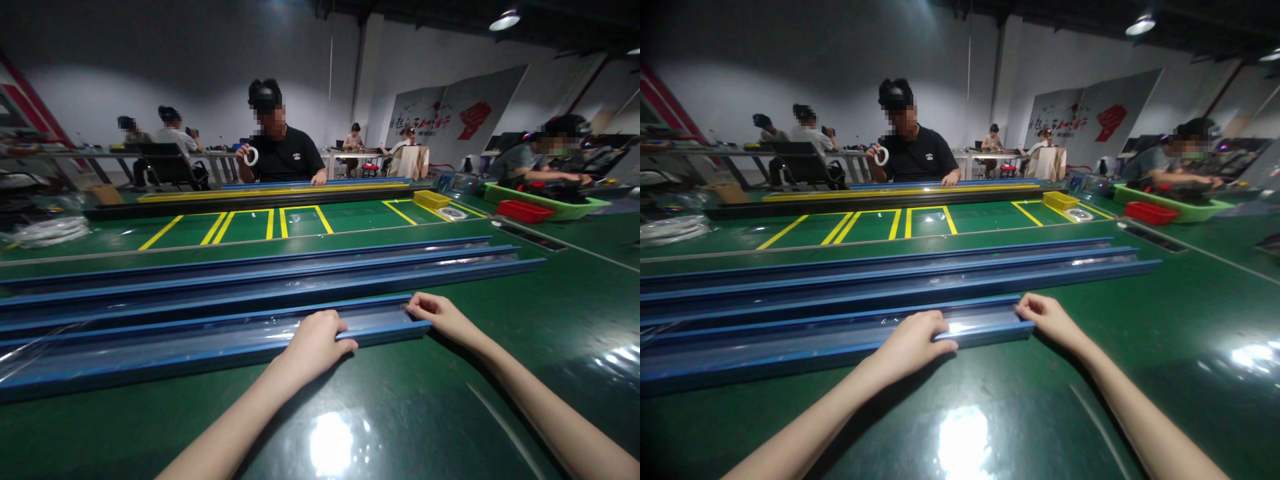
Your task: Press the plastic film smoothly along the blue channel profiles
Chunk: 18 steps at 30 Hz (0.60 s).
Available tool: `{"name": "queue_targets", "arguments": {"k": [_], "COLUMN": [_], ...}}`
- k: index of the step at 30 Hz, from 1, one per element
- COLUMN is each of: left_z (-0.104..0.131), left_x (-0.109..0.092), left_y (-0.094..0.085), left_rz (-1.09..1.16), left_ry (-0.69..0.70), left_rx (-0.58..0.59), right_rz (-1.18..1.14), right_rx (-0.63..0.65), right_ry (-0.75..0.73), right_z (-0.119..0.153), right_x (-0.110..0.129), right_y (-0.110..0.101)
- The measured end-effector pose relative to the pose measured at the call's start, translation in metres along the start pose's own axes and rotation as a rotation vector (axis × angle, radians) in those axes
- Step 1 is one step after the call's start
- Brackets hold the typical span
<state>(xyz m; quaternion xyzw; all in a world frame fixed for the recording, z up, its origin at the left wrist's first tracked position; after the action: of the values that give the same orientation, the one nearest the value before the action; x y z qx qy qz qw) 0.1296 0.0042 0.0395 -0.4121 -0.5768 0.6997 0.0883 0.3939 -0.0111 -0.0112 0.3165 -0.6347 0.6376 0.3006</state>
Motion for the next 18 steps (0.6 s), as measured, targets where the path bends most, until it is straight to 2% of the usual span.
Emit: {"name": "queue_targets", "arguments": {"k": [6, 13, 18], "left_z": [-0.0026, -0.0036, -0.0034], "left_x": [0.0017, 0.0017, 0.0013], "left_y": [-0.0027, -0.0021, -0.0026], "left_rz": [0.102, 0.23, 0.232], "left_ry": [-0.035, -0.083, -0.095], "left_rx": [0.049, 0.012, 0.012], "right_rz": [0.013, 0.012, 0.016], "right_rx": [-0.01, -0.009, -0.001], "right_ry": [-0.01, 0.002, 0.011], "right_z": [0.0007, 0.0023, 0.0024], "right_x": [0.0035, 0.0063, 0.0059], "right_y": [-0.0002, 0.0002, -0.0003]}}
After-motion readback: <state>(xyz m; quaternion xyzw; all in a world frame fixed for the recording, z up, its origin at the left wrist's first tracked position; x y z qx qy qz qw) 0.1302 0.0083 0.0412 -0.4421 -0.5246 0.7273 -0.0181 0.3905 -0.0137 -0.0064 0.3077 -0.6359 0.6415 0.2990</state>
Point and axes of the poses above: each hand's wrist, its own z-axis away from the middle knuckle, its own y-axis out of the palm, x = y × z, the point moved 2 cm from there along -z, towards the middle knuckle, and after that the axes turned 7 degrees about z, right-handed, at the moved point
